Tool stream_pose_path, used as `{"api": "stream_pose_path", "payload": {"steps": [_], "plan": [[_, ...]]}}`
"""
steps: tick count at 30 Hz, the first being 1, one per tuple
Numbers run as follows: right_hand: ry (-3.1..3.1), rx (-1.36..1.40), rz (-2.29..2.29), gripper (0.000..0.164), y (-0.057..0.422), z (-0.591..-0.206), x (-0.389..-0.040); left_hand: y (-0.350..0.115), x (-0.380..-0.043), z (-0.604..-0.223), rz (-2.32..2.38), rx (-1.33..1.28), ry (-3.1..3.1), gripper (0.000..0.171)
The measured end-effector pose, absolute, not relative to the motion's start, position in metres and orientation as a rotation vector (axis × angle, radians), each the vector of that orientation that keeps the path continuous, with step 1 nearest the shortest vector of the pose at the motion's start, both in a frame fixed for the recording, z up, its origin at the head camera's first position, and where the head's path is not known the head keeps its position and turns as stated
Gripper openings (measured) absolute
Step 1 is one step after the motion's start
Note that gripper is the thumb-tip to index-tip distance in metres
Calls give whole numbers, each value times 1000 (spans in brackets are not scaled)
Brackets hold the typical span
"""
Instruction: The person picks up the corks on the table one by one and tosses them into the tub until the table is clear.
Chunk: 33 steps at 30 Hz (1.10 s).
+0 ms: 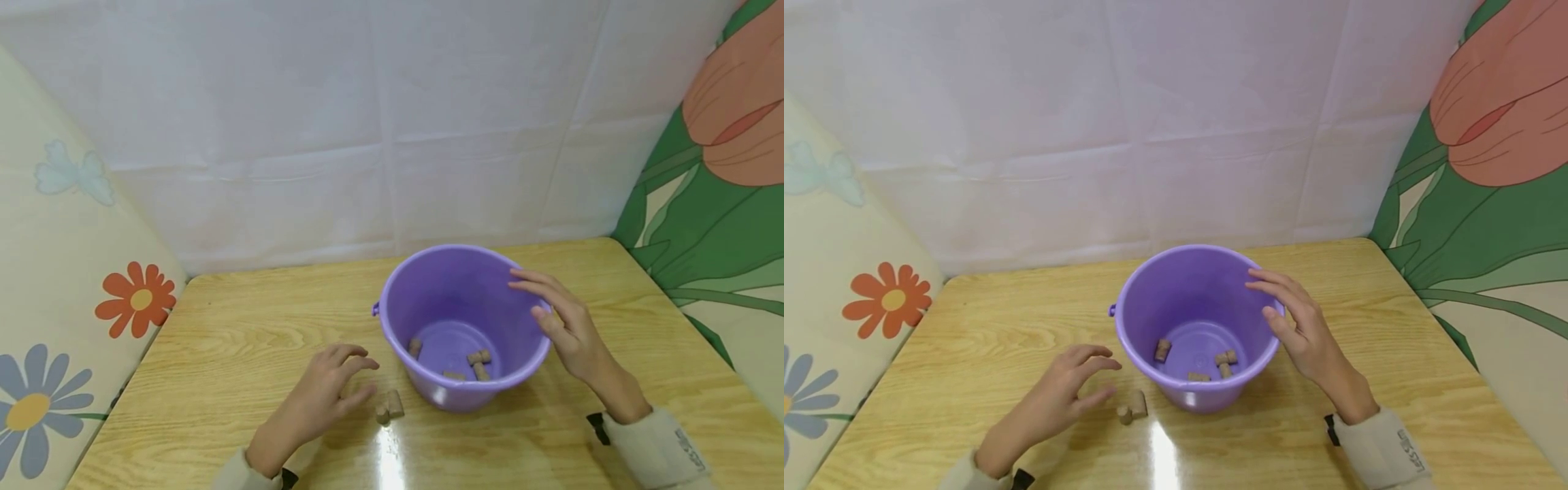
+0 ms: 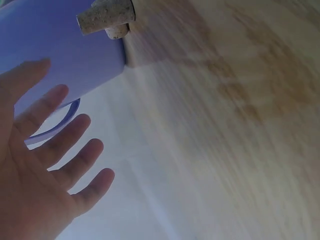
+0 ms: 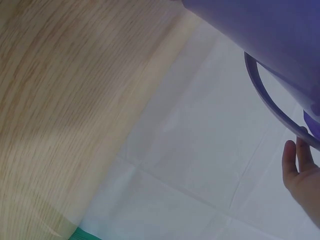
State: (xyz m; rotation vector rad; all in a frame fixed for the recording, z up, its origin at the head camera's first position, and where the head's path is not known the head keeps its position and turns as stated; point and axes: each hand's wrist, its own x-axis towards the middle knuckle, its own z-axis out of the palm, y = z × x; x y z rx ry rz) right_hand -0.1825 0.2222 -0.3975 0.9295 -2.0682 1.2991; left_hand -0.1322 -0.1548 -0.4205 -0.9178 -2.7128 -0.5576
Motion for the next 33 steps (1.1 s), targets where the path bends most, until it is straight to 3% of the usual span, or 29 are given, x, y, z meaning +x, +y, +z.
{"api": "stream_pose_path", "payload": {"steps": [33], "plan": [[-2044,941,1299,36,222,-397,-184,-153,-125,-435,-610,-1026,-2906,15]]}}
